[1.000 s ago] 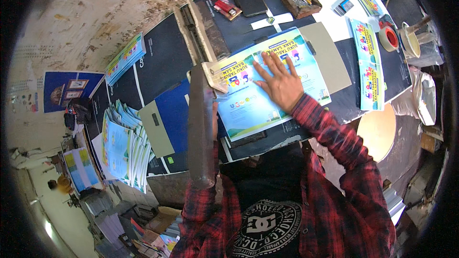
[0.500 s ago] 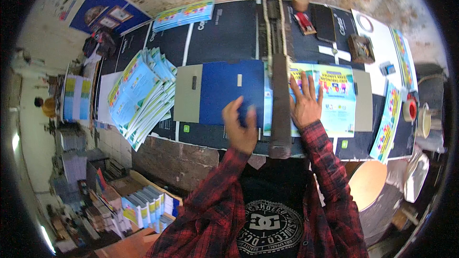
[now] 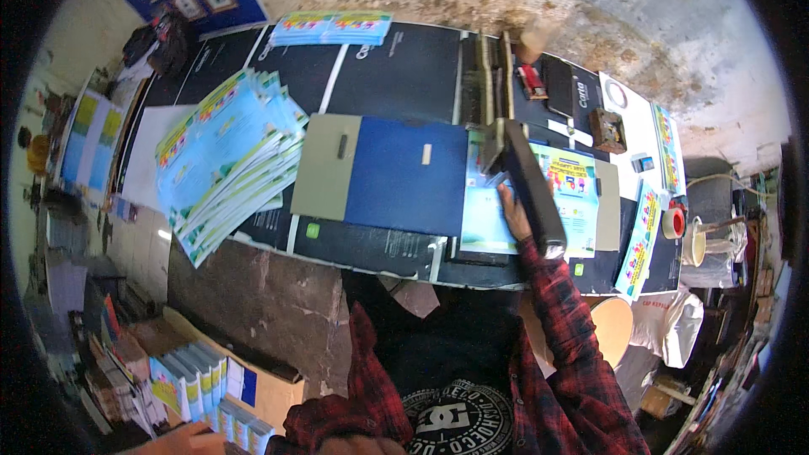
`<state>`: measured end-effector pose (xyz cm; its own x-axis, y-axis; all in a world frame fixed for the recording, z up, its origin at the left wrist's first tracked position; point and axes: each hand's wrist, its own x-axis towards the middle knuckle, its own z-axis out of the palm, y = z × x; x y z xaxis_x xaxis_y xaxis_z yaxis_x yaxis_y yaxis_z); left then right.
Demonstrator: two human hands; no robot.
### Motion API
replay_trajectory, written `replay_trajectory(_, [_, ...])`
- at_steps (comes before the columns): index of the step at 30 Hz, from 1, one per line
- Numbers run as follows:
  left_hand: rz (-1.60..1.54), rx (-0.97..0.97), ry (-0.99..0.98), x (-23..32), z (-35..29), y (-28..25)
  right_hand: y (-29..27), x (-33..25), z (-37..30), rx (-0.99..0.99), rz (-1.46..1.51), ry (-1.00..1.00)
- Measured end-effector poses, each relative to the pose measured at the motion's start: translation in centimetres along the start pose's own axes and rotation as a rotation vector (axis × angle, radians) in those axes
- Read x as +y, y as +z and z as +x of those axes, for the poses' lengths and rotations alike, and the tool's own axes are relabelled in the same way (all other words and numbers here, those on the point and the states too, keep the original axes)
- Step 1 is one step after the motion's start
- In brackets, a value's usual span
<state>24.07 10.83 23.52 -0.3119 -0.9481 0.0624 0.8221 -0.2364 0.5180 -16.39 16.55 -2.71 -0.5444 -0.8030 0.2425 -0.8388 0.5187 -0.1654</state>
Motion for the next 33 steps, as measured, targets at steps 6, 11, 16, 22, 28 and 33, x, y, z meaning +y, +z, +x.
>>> replay_trajectory(6, [-0.498, 0.547, -0.385, -4.7, 3.6, 0.5, -2.2, -1.9, -0.3, 0.002, 0.274, 0.093])
replay_trajectory(11, [-0.408, 0.391, -0.279, -7.3, 3.6, -2.5, -2.8, -2.9, 0.3, -0.026, 0.397, 0.083])
replay_trajectory(16, [-0.308, -0.063, -0.334, -10.0, 3.4, -9.7, -2.6, -2.4, 0.4, -0.021, 0.384, 0.101])
replay_trajectory(22, [1.628, -0.841, -0.678, -14.5, -3.7, -25.9, -2.4, -2.6, 0.4, -0.041, 0.413, 0.089])
replay_trajectory(28, [2.121, 0.23, -1.219, -10.2, -6.4, -45.5, -2.4, -2.6, 0.0, -0.046, 0.44, 0.126])
replay_trajectory(33, [2.26, 0.271, -0.504, -5.8, -4.6, -37.9, -2.8, -4.0, 0.0, -0.032, 0.313, 0.127])
